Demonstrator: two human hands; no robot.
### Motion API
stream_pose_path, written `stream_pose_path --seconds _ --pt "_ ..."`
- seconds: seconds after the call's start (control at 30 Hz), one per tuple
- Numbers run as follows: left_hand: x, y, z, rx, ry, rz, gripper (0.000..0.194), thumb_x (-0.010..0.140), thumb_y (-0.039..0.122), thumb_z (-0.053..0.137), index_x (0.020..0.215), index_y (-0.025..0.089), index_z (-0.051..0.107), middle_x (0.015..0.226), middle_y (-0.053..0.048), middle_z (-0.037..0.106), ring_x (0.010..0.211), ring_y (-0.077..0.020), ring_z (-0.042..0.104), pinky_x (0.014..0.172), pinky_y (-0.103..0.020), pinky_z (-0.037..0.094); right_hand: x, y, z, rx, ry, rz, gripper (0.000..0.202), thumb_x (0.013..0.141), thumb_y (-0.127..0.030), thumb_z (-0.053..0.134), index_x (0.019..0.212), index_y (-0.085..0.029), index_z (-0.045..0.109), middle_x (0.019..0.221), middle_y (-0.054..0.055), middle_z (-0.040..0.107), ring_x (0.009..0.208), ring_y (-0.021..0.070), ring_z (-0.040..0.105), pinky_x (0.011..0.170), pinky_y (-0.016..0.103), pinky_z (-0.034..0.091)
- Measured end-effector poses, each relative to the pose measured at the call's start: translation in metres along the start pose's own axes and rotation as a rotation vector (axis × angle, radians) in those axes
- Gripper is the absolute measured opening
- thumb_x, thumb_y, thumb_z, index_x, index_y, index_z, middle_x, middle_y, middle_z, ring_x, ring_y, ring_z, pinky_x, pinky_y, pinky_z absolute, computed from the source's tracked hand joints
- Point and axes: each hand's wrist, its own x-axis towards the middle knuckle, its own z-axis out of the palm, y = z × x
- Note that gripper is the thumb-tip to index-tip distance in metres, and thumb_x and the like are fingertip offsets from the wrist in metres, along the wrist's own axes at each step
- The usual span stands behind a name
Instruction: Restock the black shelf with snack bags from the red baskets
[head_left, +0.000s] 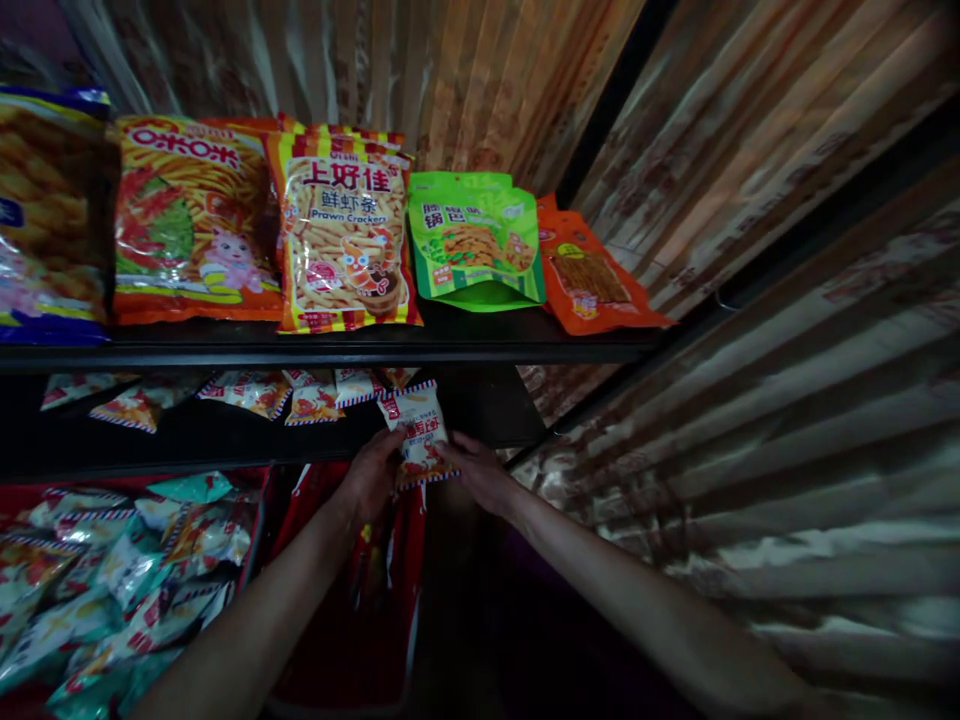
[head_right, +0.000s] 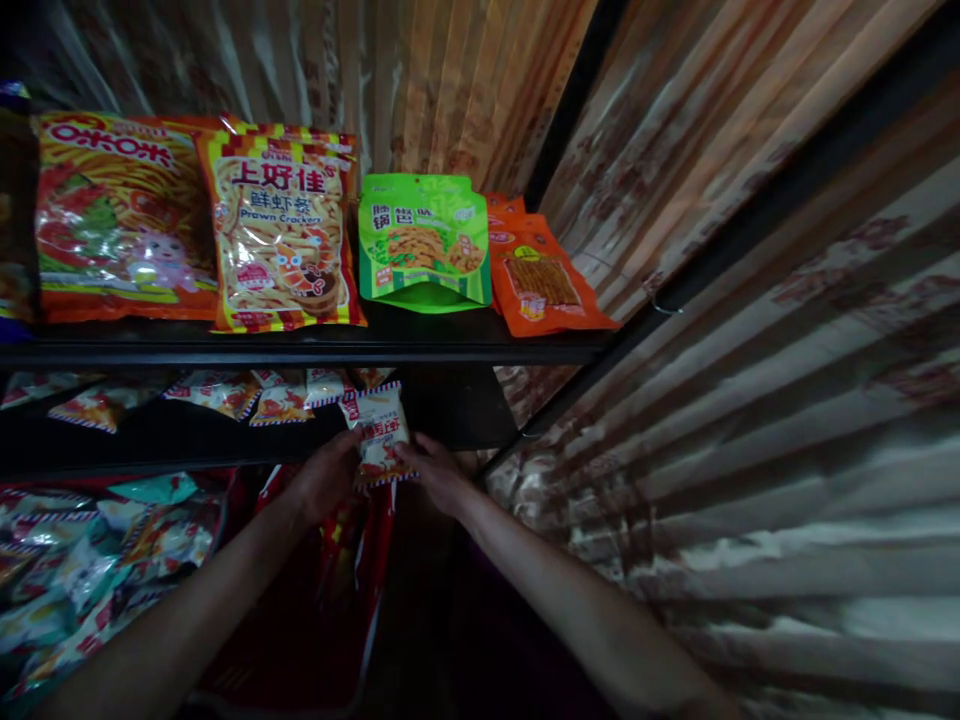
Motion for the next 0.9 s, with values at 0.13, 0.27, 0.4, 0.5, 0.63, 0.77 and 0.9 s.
stream_pose_path --seconds 0.13,0.27,0.4,0.5,0.63,0.77,0.9 --pt "0.004 -0.016 0.012 0.141 0.054 0.041 0.044 0.063 0.032 0.077 0.102 0.017 0.063 0.101 -0.01 0.07 0.092 -0.0231 0.065 0.086 -0.038 0.047 0.005 0.0 -0.017 0.021 0.101 -0.034 0.042 0.064 -0.044 0.076 0.096 -0.02 0.065 0.091 0.003 0.071 0.082 0.0165 0.064 0.072 0.028 0.049" --pt "0.01 -0.031 0.022 0.151 0.127 0.087 0.043 0.059 0.032 0.078 0.097 0.016 0.065 0.097 -0.009 0.07 0.09 -0.0228 0.066 0.085 -0.038 0.047 0.004 0.002 -0.03 0.047 0.154 -0.027 0.042 0.061 -0.044 0.077 0.094 -0.021 0.064 0.089 0.003 0.071 0.083 0.0179 0.065 0.07 0.029 0.049" --pt "0.015 -0.039 0.033 0.161 0.144 0.127 0.041 0.059 0.03 0.077 0.096 0.015 0.066 0.092 -0.008 0.072 0.086 -0.0216 0.066 0.084 -0.036 0.048 0.0 -0.001 -0.035 0.087 0.17 -0.009 0.042 0.059 -0.044 0.078 0.092 -0.021 0.065 0.088 0.002 0.071 0.08 0.0183 0.065 0.069 0.031 0.05" --pt "0.016 -0.044 0.037 0.179 0.139 0.145 0.042 0.059 0.032 0.077 0.095 0.013 0.066 0.09 -0.009 0.072 0.086 -0.0226 0.066 0.083 -0.036 0.048 -0.002 -0.003 -0.036 0.111 0.183 -0.012 0.041 0.058 -0.043 0.079 0.089 -0.02 0.066 0.082 0.002 0.071 0.074 0.0176 0.065 0.067 0.031 0.05" --pt "0.016 -0.05 0.037 0.165 0.161 0.17 0.041 0.061 0.033 0.076 0.096 0.013 0.065 0.089 -0.007 0.072 0.084 -0.0216 0.067 0.083 -0.035 0.049 -0.001 0.0 -0.039 0.141 0.228 -0.011 0.039 0.058 -0.043 0.08 0.086 -0.02 0.067 0.08 0.002 0.07 0.072 0.017 0.064 0.064 0.029 0.05" --pt "0.018 -0.054 0.035 0.12 0.199 0.147 0.037 0.06 0.032 0.075 0.091 0.015 0.064 0.084 -0.005 0.072 0.081 -0.0209 0.067 0.082 -0.035 0.049 -0.001 0.001 -0.044 0.146 0.262 -0.026 0.037 0.059 -0.047 0.078 0.08 -0.02 0.066 0.079 0.002 0.07 0.073 0.0163 0.064 0.065 0.029 0.05" --pt "0.023 -0.056 0.032 0.161 0.187 0.202 0.041 0.059 0.029 0.075 0.096 0.015 0.064 0.089 -0.006 0.072 0.086 -0.0215 0.066 0.084 -0.036 0.048 -0.003 0.0 -0.046 0.16 0.198 -0.002 0.034 0.062 -0.045 0.077 0.084 -0.022 0.066 0.085 0.001 0.07 0.078 0.016 0.064 0.067 0.029 0.051"
